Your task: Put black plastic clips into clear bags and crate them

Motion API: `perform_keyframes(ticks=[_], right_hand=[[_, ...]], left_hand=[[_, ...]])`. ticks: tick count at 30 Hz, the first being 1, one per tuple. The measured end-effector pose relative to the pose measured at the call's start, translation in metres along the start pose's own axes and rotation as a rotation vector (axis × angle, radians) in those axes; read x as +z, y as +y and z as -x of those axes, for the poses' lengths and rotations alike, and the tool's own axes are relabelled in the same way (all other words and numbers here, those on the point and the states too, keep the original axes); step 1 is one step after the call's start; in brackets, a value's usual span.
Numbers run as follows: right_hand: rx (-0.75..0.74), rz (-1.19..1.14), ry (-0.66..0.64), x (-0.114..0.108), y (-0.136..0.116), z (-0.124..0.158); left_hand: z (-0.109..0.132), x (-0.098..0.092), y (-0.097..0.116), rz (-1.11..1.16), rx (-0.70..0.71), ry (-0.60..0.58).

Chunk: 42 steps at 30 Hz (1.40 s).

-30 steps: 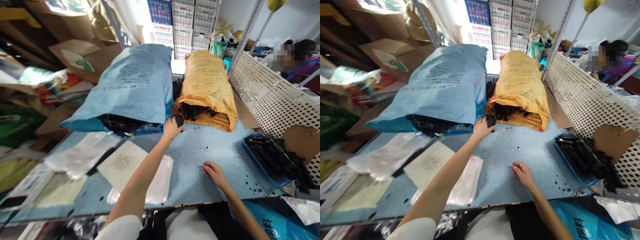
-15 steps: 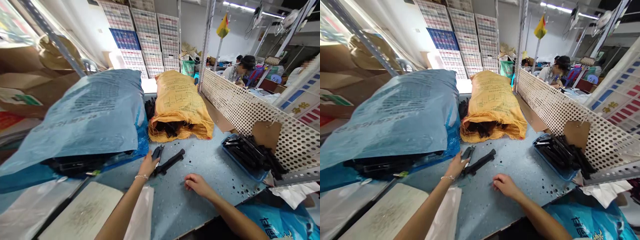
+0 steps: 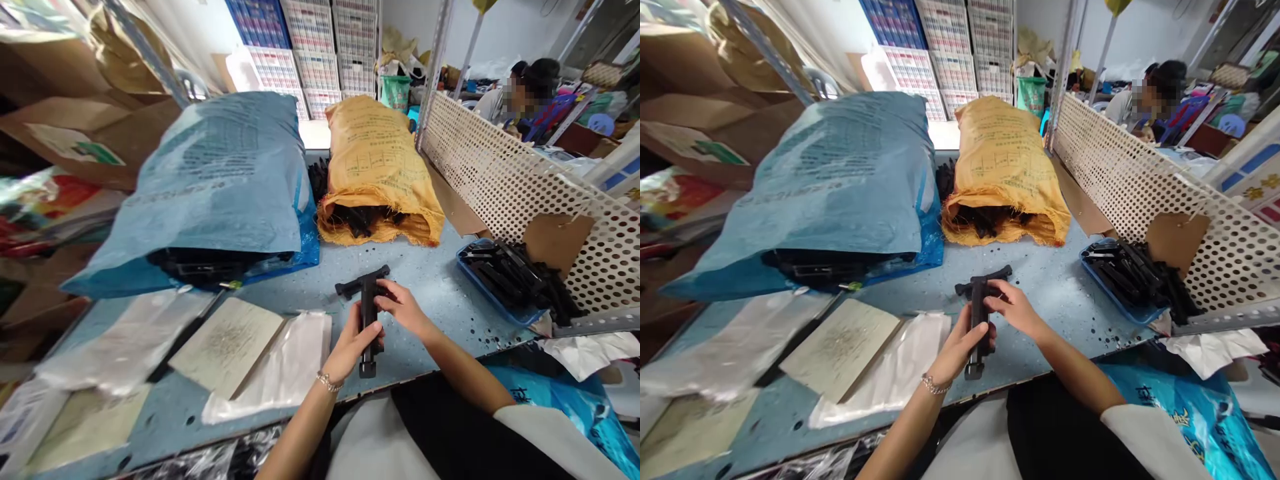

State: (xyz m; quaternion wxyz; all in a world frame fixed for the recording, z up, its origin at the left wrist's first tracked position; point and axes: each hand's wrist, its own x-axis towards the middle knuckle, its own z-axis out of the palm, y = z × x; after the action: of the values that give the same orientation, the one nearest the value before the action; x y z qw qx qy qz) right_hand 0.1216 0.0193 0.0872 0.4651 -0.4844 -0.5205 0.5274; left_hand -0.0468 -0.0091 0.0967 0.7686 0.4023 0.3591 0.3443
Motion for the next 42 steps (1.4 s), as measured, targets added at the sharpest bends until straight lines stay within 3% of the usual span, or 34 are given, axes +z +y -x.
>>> perform_keyframes(ticks=[4,7,11,13,15,20,24,27,32,34,36,40,42], right_hand=[[-0.175,0.348,0.039,-0.013,-0.013,0.009],[-0.442,0.755,0.066,-0.027,-0.014,0.011],[-0.776,1.095,-0.052,-0.053,-0.015,0.002],[-0.849,1.146,-0.13,-0.062,-0.018,-0.001],[-0.887,1.094,-0.136,-0.063,-0.02,-0.002],[-0.828,0.83,0.03,-0.045,-0.019,0.006],[-0.874,1.081,-0.081,-0.048,-0.031,0.004],[-0.993,1.299,-0.179,-0.06,-0.048,-0.003],[-1.154,1.327,-0.261,-0.067,-0.066,-0.003],[-1.085,1.209,-0.239,-0.062,-0.065,0.003],[-0.902,0.983,-0.215,-0.05,-0.059,0.012],[-0.286,0.347,-0.182,-0.024,-0.046,0.026],[-0.069,0.215,-0.235,-0.018,-0.046,0.027]], left_hand=[[0.001,0.003,0.006,-0.016,0.063,0.019],[0.005,0.006,0.012,-0.018,0.073,0.015],[0.015,0.013,0.024,-0.014,-0.026,-0.093],[0.019,0.019,0.026,-0.024,-0.076,-0.128],[0.023,0.028,0.025,-0.055,-0.056,-0.084],[0.026,0.038,0.019,-0.197,0.088,0.083],[0.023,0.024,0.026,-0.075,0.038,0.004],[0.021,0.017,0.032,0.031,-0.018,-0.08],[0.029,0.025,0.035,0.08,-0.065,-0.128],[0.036,0.032,0.034,0.052,-0.039,-0.11],[0.043,0.038,0.032,-0.024,0.025,-0.047],[0.046,0.04,0.025,-0.2,0.149,0.092],[0.041,0.034,0.024,-0.161,0.138,0.085]])
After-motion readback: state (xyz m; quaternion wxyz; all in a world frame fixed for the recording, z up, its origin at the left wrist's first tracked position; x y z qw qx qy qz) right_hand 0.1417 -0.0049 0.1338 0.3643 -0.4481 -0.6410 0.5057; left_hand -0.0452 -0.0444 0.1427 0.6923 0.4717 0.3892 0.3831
